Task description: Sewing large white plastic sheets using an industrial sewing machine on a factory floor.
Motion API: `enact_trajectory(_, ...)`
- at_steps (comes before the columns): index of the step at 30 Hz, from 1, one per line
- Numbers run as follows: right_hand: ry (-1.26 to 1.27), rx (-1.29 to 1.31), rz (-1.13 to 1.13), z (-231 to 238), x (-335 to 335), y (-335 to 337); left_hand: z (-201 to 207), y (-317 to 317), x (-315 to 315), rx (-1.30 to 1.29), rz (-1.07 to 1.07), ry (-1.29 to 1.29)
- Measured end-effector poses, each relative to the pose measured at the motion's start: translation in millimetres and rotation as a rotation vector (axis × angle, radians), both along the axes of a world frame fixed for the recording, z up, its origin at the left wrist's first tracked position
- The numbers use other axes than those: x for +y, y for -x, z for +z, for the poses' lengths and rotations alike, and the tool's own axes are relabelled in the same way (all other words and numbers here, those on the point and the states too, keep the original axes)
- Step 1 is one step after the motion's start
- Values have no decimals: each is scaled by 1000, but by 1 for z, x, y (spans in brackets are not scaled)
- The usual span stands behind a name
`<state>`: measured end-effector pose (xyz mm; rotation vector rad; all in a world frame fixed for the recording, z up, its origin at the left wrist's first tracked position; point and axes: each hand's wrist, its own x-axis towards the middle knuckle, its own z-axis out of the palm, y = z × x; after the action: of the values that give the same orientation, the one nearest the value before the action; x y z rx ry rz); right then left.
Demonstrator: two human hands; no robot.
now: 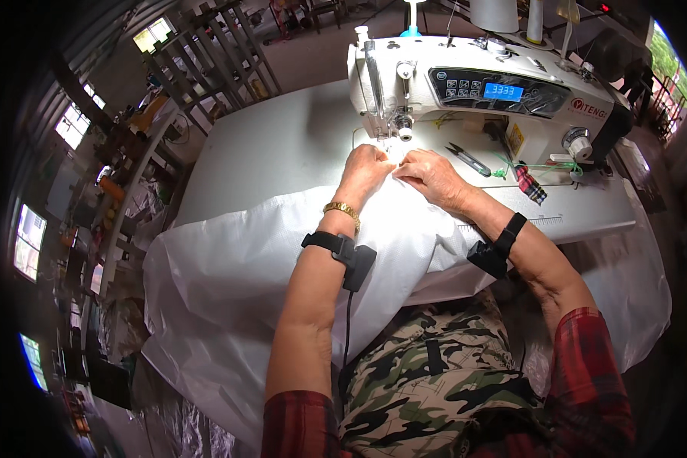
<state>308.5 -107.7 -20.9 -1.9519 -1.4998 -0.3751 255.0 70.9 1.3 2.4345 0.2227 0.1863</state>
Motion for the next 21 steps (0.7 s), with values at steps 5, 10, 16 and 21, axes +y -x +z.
enact_trajectory(5, 24, -203, -6, -2, 5, 4, -3, 2, 0, -152, 89, -40)
enact_trajectory(10, 185, -320, -102, -7, 11, 15, 0, 44, -16, -493, 38, -420)
enact_trajectory(16, 133, -174, -326, -12, 13, 35, 7, 117, -61, -382, -141, -239)
enact_trajectory(21, 197, -91, -389, 0, 31, 54, -24, 111, -27, -473, -161, -263)
